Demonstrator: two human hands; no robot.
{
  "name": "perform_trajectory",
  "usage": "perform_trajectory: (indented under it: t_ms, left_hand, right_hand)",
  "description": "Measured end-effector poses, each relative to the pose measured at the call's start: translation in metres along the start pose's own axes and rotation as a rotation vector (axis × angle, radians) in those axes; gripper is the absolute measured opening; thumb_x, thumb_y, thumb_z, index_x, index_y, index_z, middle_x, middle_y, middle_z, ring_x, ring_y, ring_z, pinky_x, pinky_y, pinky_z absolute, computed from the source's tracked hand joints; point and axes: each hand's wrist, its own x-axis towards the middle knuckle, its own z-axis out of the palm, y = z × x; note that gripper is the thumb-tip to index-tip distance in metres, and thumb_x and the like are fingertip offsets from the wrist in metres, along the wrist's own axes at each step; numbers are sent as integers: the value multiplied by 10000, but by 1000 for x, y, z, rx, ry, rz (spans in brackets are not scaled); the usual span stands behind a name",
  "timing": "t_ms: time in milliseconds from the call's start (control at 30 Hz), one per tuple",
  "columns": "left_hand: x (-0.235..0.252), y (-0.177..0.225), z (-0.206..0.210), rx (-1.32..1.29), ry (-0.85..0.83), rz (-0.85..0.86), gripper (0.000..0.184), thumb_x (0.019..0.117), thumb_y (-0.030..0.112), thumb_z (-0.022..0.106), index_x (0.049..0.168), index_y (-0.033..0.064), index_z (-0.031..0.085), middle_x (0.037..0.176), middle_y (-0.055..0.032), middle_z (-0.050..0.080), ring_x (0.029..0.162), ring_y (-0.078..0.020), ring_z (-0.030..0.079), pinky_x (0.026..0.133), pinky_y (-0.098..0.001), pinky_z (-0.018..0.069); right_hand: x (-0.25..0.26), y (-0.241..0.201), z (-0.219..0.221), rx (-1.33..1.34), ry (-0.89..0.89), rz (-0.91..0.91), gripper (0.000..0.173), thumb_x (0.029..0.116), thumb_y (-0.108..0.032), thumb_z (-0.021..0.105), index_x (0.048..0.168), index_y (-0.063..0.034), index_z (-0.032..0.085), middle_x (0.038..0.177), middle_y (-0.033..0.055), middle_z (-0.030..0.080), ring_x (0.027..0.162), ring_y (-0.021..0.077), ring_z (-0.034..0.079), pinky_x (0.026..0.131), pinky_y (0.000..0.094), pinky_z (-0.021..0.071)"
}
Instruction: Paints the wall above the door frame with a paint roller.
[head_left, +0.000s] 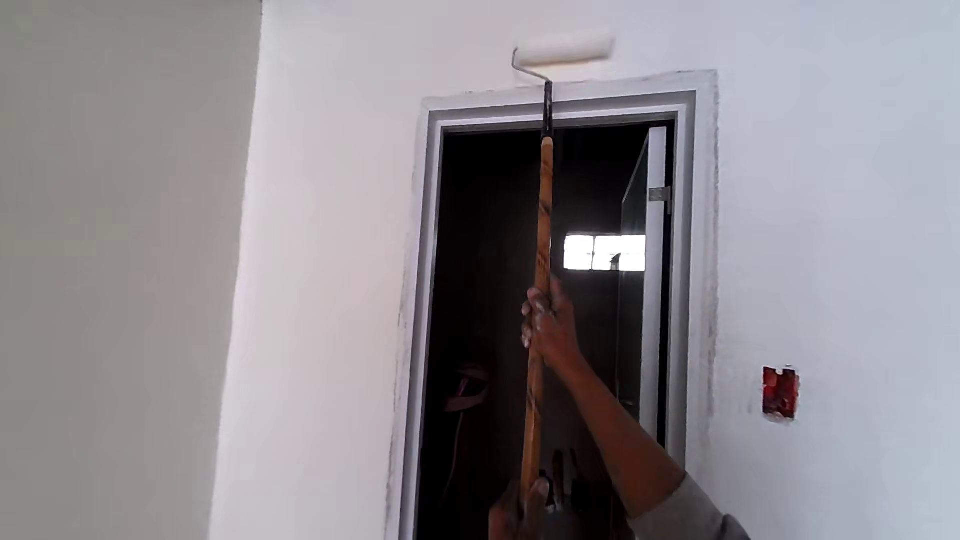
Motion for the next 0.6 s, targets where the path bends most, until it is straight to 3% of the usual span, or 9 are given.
perform_trajectory:
  t_ms: [67,133,200,333,500,600]
  left_hand:
    - [18,36,14,-290,-127,-34,254,1060,230,537,1004,1,630,589,-33,563,450,-127,552,431,-286,521]
    - [40,69,24,-437,-262,-32,267,1076,212,474,1050,-4,628,639,-49,585,472,-118,562,433,-257,513]
    - [58,103,37,-447,-342,-14,312,1101,246,412,1122,0,603,662,-40,570,473,-98,535,427,-229,485]
    - [84,181,60,-303,-300,-30,341,1124,305,383,1063,19,558,633,-12,492,446,-94,488,407,-226,466]
    - [108,259,70,-182,-204,-23,384,1119,354,390,980,23,527,617,-15,461,418,-93,467,390,-216,452]
    - [119,281,68,-140,-181,-5,411,1111,399,392,972,37,526,614,-22,460,408,-90,451,380,-206,430]
  right_hand:
    - [27,-24,-12,-162,13,-32,540,1122,-230,438,1619,-164,239,861,94,587,520,171,553,476,326,538]
    - [61,-52,-19,-311,22,-56,576,1122,-276,424,1641,-234,178,950,133,606,551,216,563,493,383,539]
    - [96,-82,-22,-398,46,-91,555,1114,-249,413,1627,-189,209,952,148,612,532,233,586,461,406,550]
    - [147,-142,-20,-505,87,-105,365,1099,-221,401,1442,-97,407,925,142,586,559,215,594,481,381,547]
    - [191,-202,-10,-544,90,-96,365,1093,-227,408,1428,-83,408,948,120,569,573,170,581,517,324,541]
    - [211,-222,-4,-476,83,-119,333,1078,-202,429,1379,-60,439,894,100,551,550,154,566,507,306,536]
